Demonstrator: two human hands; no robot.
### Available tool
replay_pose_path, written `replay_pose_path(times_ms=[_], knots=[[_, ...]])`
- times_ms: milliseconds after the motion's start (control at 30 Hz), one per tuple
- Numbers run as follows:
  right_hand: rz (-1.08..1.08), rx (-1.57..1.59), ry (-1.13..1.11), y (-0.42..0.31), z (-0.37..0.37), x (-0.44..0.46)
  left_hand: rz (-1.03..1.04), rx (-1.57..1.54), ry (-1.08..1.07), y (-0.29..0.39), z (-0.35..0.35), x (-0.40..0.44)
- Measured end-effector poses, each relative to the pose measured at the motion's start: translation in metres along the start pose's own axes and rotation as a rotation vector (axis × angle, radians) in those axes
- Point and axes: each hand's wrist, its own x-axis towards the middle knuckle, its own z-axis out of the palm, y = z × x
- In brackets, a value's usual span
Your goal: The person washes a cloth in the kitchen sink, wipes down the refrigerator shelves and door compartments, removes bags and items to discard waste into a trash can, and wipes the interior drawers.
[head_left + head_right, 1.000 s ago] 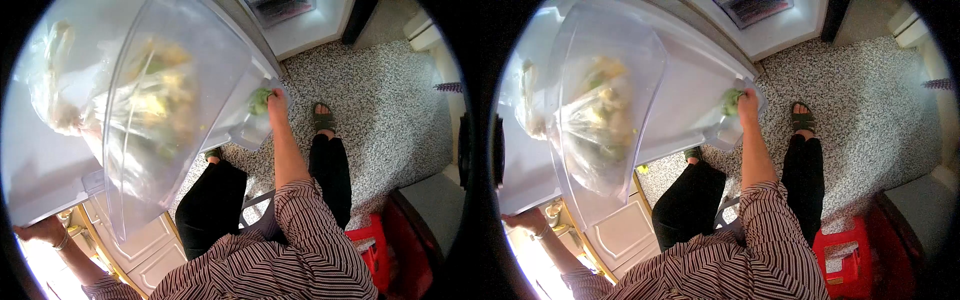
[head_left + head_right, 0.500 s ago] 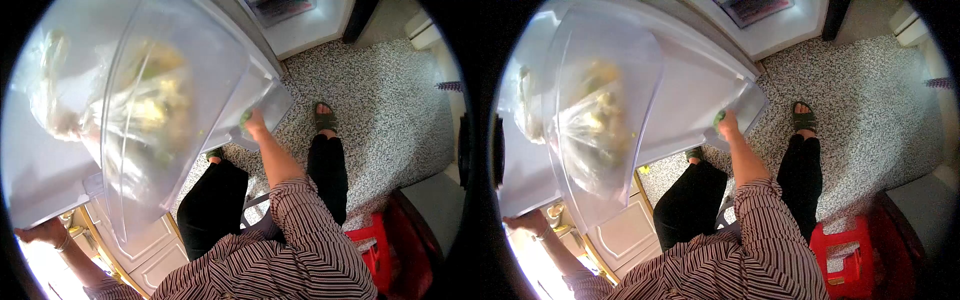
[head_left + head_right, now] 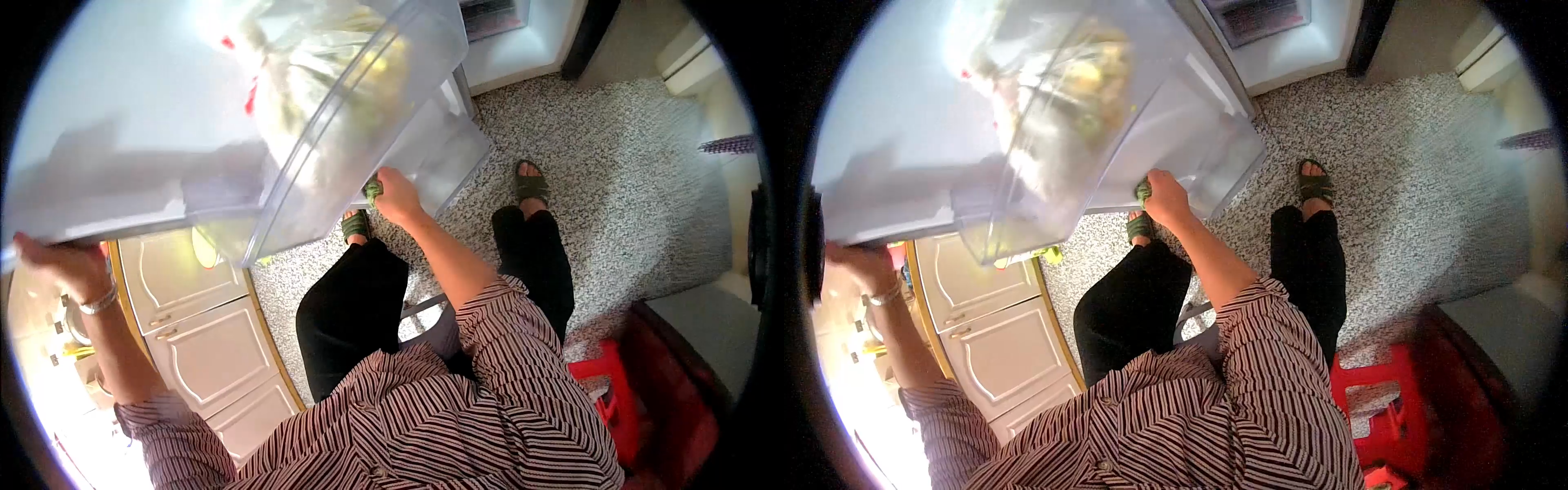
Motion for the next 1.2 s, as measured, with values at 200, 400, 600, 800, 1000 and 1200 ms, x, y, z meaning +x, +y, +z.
replay_pose_path(times_ms=[200, 400, 600, 800, 1000, 1200], knots=[[-0.218, 0.067, 0.066, -0.057, -0.014, -0.014, 0.182, -0.014, 0.096, -0.058, 0.009, 0.004], [-0.146, 0.254, 0.078, -0.088, -0.002, -0.032, 0.138, 0.155, -0.236, -0.079, 0.015, -0.003], [-0.381, 0.137, 0.268, -0.11, 0.013, -0.046, 0.158, 0.01, -0.257, -0.062, 0.012, -0.039], [-0.591, -0.137, 0.407, -0.134, 0.013, -0.064, -0.716, -0.221, -0.426, -0.128, -0.032, -0.268], [-0.237, -0.417, 0.307, -0.018, 0.053, -0.026, -1.308, -0.641, -0.729, -0.118, -0.029, -0.487], [-0.027, 0.145, 0.287, -0.048, 0.06, -0.02, -1.471, -0.847, -0.521, -0.128, -0.032, -0.493]])
